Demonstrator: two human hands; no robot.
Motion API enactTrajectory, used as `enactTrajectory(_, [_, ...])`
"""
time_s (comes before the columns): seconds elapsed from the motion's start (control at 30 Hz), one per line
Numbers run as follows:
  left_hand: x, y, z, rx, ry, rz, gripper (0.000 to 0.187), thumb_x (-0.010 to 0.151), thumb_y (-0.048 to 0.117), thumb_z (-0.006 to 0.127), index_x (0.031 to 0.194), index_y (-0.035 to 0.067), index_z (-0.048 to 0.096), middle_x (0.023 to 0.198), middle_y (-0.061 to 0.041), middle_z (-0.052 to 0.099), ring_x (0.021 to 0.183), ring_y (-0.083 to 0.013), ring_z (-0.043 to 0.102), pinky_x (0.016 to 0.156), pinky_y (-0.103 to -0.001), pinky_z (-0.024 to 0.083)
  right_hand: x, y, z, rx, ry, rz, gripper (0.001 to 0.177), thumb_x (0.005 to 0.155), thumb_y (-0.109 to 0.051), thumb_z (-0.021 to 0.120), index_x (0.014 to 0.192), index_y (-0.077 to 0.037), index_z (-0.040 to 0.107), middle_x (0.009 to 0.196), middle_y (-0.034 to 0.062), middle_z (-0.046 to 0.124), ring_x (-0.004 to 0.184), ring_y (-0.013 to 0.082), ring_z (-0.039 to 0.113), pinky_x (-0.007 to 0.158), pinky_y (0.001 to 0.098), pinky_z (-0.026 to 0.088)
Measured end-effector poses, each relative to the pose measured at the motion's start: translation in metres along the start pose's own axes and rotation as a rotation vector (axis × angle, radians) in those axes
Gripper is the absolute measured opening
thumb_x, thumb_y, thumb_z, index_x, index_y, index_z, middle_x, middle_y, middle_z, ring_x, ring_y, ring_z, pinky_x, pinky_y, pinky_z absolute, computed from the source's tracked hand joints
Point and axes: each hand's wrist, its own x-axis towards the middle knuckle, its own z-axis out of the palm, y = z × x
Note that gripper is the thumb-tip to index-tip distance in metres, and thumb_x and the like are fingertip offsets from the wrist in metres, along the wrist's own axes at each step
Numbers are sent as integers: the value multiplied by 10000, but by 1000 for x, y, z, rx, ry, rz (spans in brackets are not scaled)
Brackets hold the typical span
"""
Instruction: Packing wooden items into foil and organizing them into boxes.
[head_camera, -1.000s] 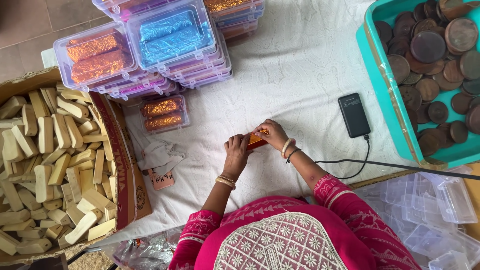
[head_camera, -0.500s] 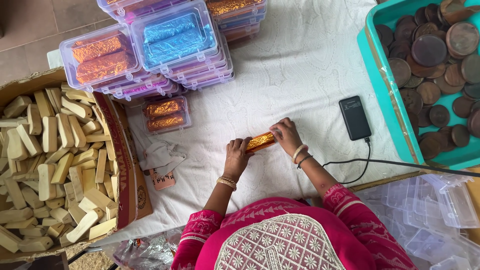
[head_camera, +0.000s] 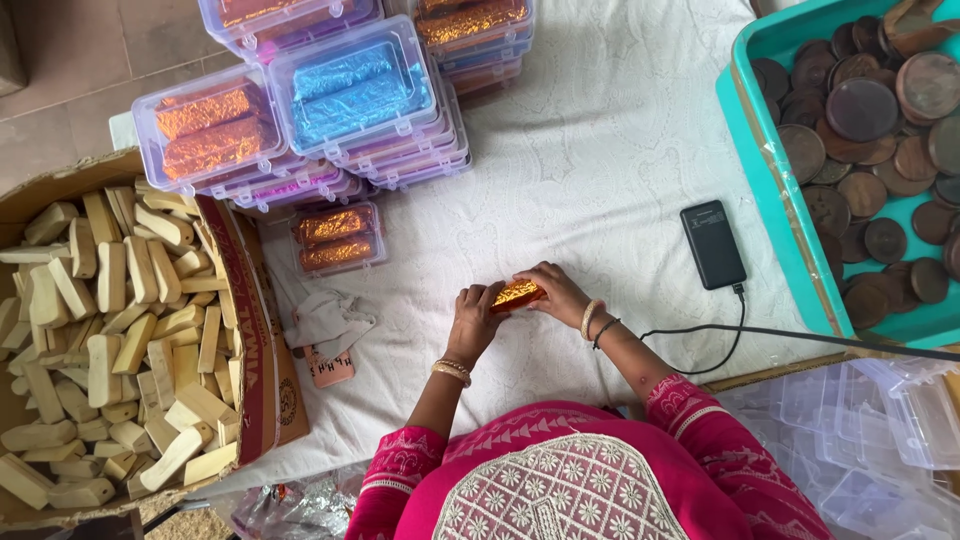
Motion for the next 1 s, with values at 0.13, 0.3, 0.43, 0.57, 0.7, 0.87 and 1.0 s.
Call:
enactTrajectory(0.13, [9, -2, -3, -42, 35, -6, 660, 769, 176, 845, 1376, 157, 587, 1172, -70, 657, 1074, -262, 586, 1015, -415, 467, 10, -5, -10, 130, -8, 94, 634, 757, -126, 833, 1338, -216, 595, 1257, 1, 592, 1211, 199, 570, 1104, 355, 469])
enactTrajectory(0.3, [46, -6, -13, -346, 101, -154, 640, 787, 153, 857, 1305, 21, 505, 1218, -125, 599, 1100, -250, 670, 945, -328, 617, 33, 4, -31, 405, 163, -60, 604, 807, -103, 810, 1358, -136, 567, 1349, 60, 628, 1228, 178, 611, 1071, 333, 516])
enactTrajectory(0.43, [88, -14, -18, -289, 127, -82, 566, 768, 115, 874, 1234, 13, 569, 1233, -157, 562, 1038, -281, 687, 915, -311, 627, 60, 9, -51, 428, 198, 1, 577, 813, -123, 823, 1340, -127, 587, 1331, 67, 652, 1199, 179, 633, 1012, 322, 561])
enactTrajectory(0.57, [128, -20, -19, -264, 147, -45, 561, 740, 110, 877, 1234, 46, 619, 1224, -137, 558, 1024, -280, 689, 929, -330, 618, 87, 24, -61, 342, 290, 90, 553, 800, -145, 849, 1285, -102, 587, 1217, 46, 699, 1101, 165, 680, 940, 304, 574])
enactTrajectory(0.7, [153, -26, -17, -163, 85, -77, 580, 770, 184, 849, 1296, 96, 621, 1224, -96, 580, 1051, -278, 656, 953, -365, 600, 110, 47, -57, 368, 335, 104, 541, 777, -123, 856, 1251, -100, 595, 1153, 49, 716, 1055, 159, 706, 905, 291, 598])
enactTrajectory(0.87, [158, -27, -21, 139, 76, -17, 583, 720, 322, 907, 1236, 157, 689, 1184, -43, 619, 1167, -342, 448, 1052, -439, 453, 110, 44, -63, 195, 356, 123, 556, 742, -199, 884, 1242, -162, 646, 1246, 48, 582, 1145, 227, 565, 1036, 331, 513])
enactTrajectory(1.0, [157, -37, -12, 38, 93, -54, 603, 735, 352, 901, 1268, 175, 682, 1270, -76, 557, 1186, -332, 422, 1063, -431, 441, 116, 70, -47, -67, 377, 150, 627, 737, -352, 916, 1289, -234, 641, 1317, 36, 475, 1196, 280, 411, 1101, 411, 400])
